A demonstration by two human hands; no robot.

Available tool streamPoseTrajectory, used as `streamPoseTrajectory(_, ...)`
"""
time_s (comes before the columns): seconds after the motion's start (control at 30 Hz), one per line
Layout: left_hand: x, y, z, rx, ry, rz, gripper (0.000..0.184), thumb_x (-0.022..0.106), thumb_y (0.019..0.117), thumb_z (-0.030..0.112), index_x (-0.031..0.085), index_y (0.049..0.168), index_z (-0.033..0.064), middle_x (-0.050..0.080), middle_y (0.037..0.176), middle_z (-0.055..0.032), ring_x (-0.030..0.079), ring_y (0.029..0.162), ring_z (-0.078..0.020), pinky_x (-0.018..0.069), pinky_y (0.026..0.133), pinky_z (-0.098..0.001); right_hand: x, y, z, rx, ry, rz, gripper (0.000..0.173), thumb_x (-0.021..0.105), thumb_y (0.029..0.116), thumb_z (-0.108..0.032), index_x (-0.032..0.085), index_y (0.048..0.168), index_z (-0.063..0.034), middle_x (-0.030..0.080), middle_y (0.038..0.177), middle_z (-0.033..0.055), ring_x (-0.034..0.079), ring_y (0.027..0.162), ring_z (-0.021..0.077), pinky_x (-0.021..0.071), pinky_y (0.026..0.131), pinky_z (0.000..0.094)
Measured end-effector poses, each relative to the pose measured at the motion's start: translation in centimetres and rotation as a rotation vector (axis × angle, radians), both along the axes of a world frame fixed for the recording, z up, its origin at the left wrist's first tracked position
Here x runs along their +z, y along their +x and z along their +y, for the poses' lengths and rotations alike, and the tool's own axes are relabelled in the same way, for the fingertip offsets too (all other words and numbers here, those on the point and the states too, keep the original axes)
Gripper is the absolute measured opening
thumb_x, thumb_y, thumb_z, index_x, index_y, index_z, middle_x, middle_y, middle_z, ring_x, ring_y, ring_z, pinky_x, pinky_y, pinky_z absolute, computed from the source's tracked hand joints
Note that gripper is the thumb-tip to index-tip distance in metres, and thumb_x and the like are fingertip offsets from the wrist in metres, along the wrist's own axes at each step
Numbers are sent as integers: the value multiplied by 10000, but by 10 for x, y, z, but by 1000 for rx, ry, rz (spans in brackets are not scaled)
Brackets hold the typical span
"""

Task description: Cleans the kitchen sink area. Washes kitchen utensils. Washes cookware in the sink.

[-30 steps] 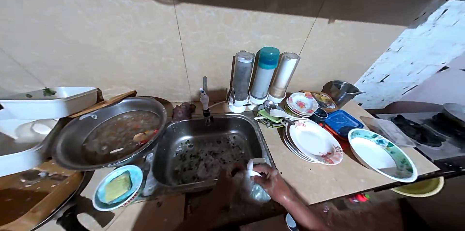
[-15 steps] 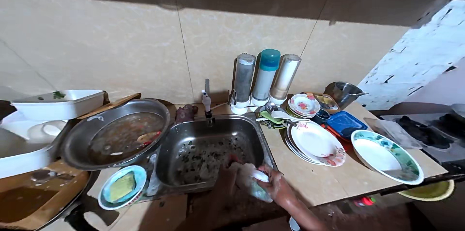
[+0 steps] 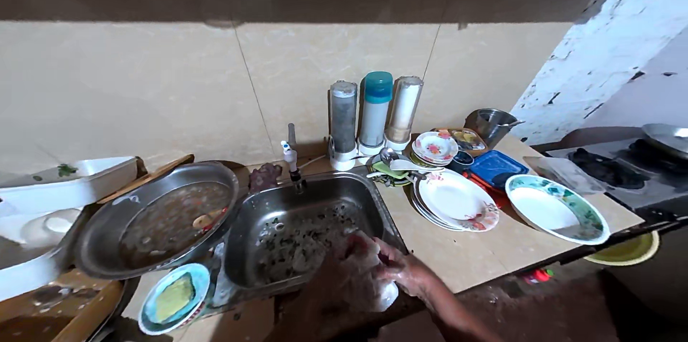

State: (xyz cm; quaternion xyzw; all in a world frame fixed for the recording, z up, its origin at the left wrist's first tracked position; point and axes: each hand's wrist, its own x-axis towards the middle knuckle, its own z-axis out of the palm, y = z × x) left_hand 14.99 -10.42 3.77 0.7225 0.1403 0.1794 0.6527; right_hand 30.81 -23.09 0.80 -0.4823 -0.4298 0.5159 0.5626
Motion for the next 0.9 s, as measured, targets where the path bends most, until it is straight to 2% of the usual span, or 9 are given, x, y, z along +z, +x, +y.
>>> streamPoseTrajectory(0.13,3,-4,3,26,79,61,254,590,987,99,588,1221,-1,667,986,-2,643,892,-39,556,840,-249,1,0,5,-154,128,328,581,661,877,-84,484,1427,-20,672,1211,75,677,1041,180,583,906,391)
streamPoseTrajectory(0.3,16,-10,12,-61,263,272,401,729,915,108,590,1266,-27,679,1020,-98,649,863,-104,548,807,-273,19,7,9,-471,81,245,134,501,969,40,614,1002,-25,670,820,6,670,706,96,605,726,290)
streamPoseTrajectory(0.37,17,-12,13,-63,275,287,363,707,931,103,613,1251,-41,680,1090,-134,662,947,-134,552,876,-298,17,16,7,-414,132,-134,243,580,901,62,616,1141,45,682,1064,68,679,928,105,581,840,285)
streamPoseTrajectory(0.43,20,-13,12,-29,250,226,292,673,947,76,634,1201,-63,690,1103,-124,660,974,-104,546,903,-274,20,23,3,-128,127,-430,643,713,834,2,482,1431,56,492,1492,196,521,1342,216,469,1091,351)
streamPoseTrajectory(0.5,19,-12,11,16,192,155,232,651,949,70,643,1152,-44,685,1024,-50,643,906,-34,542,849,-215,27,15,3,50,28,-545,833,773,842,-65,335,1547,16,460,1535,199,470,1409,228,404,1164,372)
streamPoseTrajectory(0.57,17,-11,12,63,176,112,205,653,950,71,645,1129,-29,684,983,-16,641,879,-11,542,833,-199,26,6,3,69,-34,-571,618,707,920,-76,445,1467,37,637,1310,200,627,1206,216,492,1057,374)
streamPoseTrajectory(0.67,15,-19,22,164,245,123,205,665,947,84,661,1124,-20,696,995,-29,652,897,-26,549,846,-216,16,9,1,-44,-42,-435,277,561,1003,-106,634,1223,44,699,988,93,660,887,111,552,858,305)
streamPoseTrajectory(0.77,12,-26,32,211,301,180,230,675,948,96,663,1149,-16,702,1000,-53,666,905,-56,561,851,-245,11,19,-2,-173,-5,-126,225,512,1014,-114,644,1152,4,659,788,-19,651,692,78,591,736,298)
streamPoseTrajectory(0.9,15,-26,27,72,383,287,278,702,959,156,683,1170,-24,717,1002,-105,680,899,-117,557,866,-290,43,10,-4,-404,-34,431,254,358,1088,-127,598,1097,-47,643,724,-23,643,625,105,601,665,320)
